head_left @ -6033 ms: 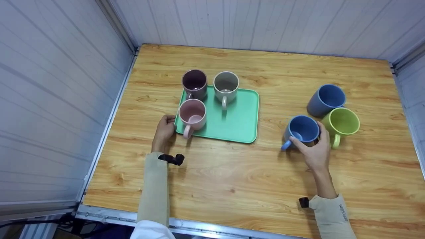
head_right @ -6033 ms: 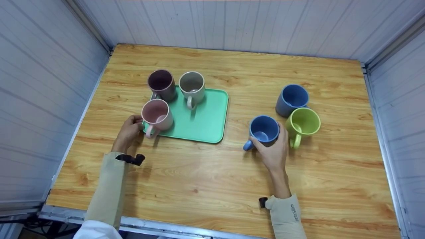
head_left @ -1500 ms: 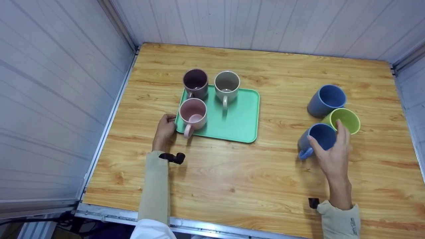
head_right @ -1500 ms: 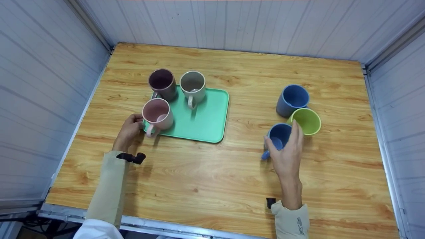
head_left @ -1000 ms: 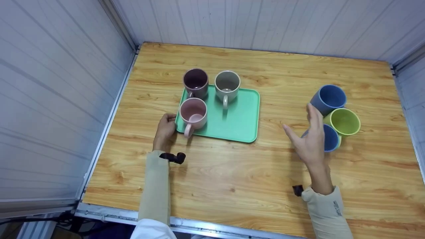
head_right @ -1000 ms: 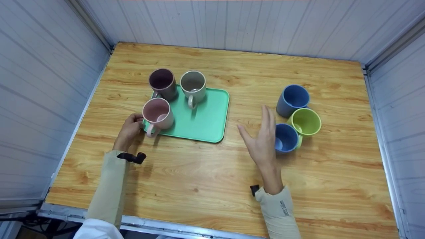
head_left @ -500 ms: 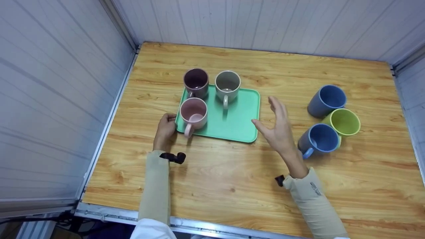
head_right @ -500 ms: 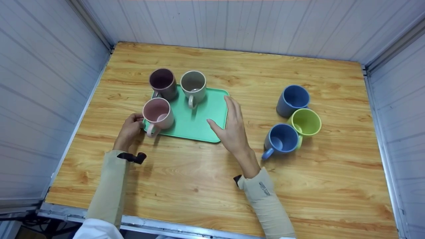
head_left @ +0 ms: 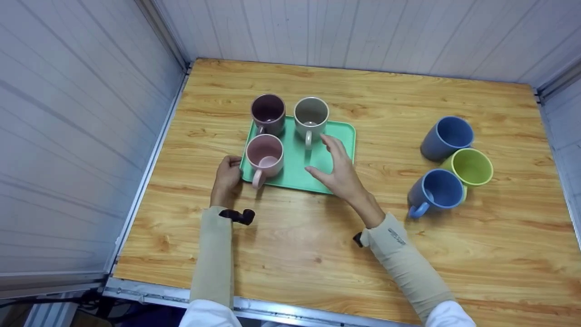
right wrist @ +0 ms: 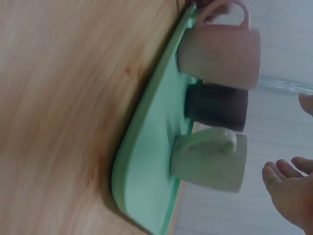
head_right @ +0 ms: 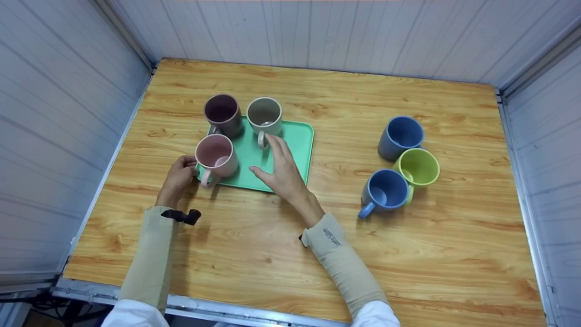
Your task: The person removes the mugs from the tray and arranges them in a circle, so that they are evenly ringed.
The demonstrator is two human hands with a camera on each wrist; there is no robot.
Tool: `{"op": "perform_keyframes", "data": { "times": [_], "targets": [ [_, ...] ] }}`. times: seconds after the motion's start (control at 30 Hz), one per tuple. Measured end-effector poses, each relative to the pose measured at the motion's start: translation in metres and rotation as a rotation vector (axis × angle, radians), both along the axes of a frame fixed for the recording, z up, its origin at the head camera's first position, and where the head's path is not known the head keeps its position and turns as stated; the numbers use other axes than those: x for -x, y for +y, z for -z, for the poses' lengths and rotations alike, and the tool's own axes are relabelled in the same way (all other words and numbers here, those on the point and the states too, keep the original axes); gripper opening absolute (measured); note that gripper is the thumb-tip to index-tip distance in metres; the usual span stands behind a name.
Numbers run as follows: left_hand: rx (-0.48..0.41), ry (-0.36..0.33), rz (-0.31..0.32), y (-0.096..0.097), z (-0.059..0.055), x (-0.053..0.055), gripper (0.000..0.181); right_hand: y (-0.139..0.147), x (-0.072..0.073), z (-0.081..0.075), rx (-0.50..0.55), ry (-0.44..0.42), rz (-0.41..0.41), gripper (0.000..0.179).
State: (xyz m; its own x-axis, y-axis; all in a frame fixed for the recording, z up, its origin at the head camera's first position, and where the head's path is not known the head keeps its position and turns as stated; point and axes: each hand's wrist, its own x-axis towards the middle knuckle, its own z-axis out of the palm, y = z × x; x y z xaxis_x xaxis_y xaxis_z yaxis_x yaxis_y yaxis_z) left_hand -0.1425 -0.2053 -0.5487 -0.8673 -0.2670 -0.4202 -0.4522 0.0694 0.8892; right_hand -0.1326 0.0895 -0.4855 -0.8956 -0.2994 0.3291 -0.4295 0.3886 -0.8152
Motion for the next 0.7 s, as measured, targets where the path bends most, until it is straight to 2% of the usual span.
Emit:
{"op": "perform_keyframes", "data": {
  "times": [0.23,0.43,0.53,0.63,0.7],
  "targets": [
    [0.008,0.011,-0.008,0.001,0.001,0.002,0.028,-0.024,0.007,0.01,0.02,-0.027,-0.045,0.08],
    [-0.028,0.004,-0.02,0.001,0.0,0.001,0.028,-0.041,0.01,0.025,-0.001,-0.108,-0.083,0.083],
    [-0.005,0.003,-0.011,0.001,0.0,0.0,0.028,-0.049,0.011,0.032,-0.008,-0.134,-0.107,0.085],
    [-0.022,0.011,-0.007,0.0,0.0,0.0,0.03,-0.057,0.011,0.035,-0.006,-0.156,-0.116,0.089],
    [0.008,0.011,0.014,0.0,0.0,0.0,0.031,-0.062,0.012,0.036,-0.004,-0.167,-0.118,0.091]
  ]
}}
